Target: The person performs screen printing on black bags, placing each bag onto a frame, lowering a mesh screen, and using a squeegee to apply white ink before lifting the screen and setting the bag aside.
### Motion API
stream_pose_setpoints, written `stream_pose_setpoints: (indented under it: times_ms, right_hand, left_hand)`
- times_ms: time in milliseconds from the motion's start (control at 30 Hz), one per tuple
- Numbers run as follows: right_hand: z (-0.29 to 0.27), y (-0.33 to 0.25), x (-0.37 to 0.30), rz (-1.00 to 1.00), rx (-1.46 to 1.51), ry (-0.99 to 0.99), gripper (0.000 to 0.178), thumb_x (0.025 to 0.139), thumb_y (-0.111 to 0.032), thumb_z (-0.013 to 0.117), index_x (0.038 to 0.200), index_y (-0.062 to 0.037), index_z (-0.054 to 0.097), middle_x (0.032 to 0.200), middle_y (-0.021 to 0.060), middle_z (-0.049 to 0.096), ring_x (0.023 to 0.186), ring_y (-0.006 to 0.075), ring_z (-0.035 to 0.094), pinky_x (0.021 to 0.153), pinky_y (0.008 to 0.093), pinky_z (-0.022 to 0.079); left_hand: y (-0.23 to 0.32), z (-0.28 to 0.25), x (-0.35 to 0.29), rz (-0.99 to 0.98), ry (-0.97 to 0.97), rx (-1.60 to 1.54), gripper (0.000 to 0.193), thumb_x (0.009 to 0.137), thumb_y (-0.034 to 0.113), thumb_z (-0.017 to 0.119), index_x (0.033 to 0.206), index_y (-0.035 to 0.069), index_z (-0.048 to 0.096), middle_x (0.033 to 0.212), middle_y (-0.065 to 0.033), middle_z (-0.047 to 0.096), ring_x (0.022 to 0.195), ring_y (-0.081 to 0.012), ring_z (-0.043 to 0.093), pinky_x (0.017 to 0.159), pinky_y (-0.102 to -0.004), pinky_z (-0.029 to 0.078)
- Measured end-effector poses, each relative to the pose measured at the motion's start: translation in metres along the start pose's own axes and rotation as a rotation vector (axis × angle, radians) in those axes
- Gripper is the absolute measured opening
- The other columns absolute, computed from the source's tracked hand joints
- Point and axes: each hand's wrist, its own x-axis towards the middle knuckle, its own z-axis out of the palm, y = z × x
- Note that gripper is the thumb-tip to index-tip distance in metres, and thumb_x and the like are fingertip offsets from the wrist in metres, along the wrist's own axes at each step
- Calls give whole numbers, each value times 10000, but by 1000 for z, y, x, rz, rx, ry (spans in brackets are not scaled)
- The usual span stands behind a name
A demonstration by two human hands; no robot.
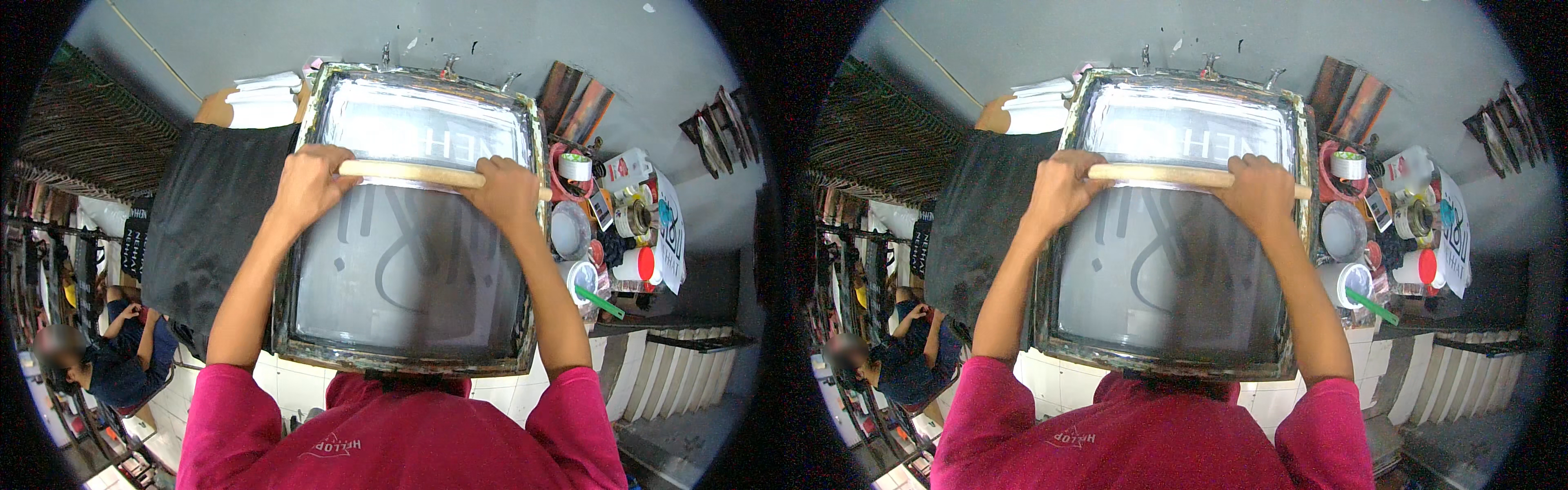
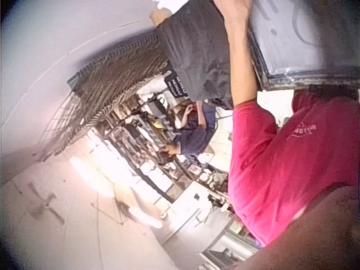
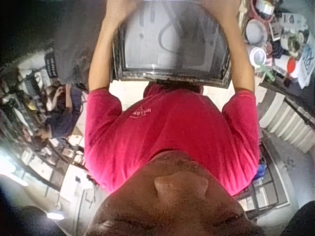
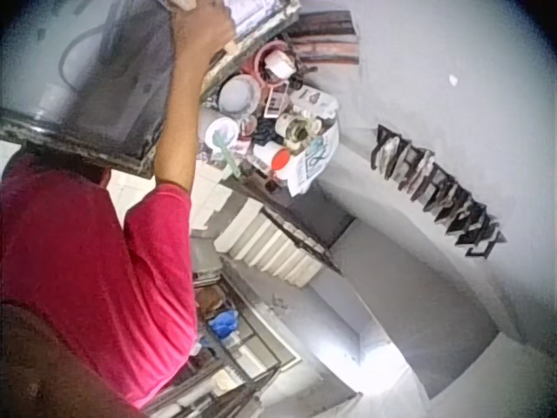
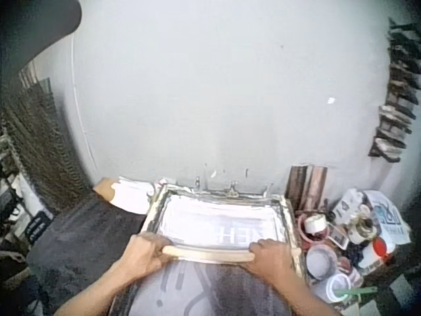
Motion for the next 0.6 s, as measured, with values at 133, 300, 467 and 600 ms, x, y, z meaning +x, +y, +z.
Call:
stream_pose_setpoints:
  times_ms: [133, 300, 467, 600]
  right_hand:
    - [5, -13, -24, -41, -15, 72, 359, 665, -224, 846, 966, -106, 690, 865, 64, 634, 839, 274, 656, 699, 420, 523]
    - [7, -14, -27, -92, 19, 177, 310, 666, -185, 827, 932, -130, 677, 888, 41, 635, 874, 259, 654, 724, 413, 511]
    - [7, -4, -21, -61, 62, 233, 285, 683, -212, 834, 903, -137, 669, 871, 33, 634, 863, 258, 658, 719, 430, 517]
    - [6, 17, 39, -26, 59, 154, 323, 708, -328, 857, 913, -131, 705, 864, 52, 682, 862, 289, 687, 734, 456, 536]
  left_hand:
    - [1, 9, -25, 3, 17, 53, 367, 799, 147, 817, 1148, 67, 740, 1117, -144, 741, 1014, -352, 694, 904, -432, 548]
    - [14, -4, -77, -89, 242, -137, 686, 843, 173, 805, 1466, 84, 531, 1554, -167, 486, 1472, -350, 410, 1228, -485, 293]
    - [38, -44, -179, -471, 150, -277, 798, 850, 322, 780, 1539, 79, 460, 1565, -195, 474, 1497, -411, 362, 1255, -512, 230]
    - [46, -55, -251, -600, 25, -346, 1139, 650, 353, 932, 1574, 23, 354, 1617, -213, 383, 1519, -383, 327, 1267, -528, 180]
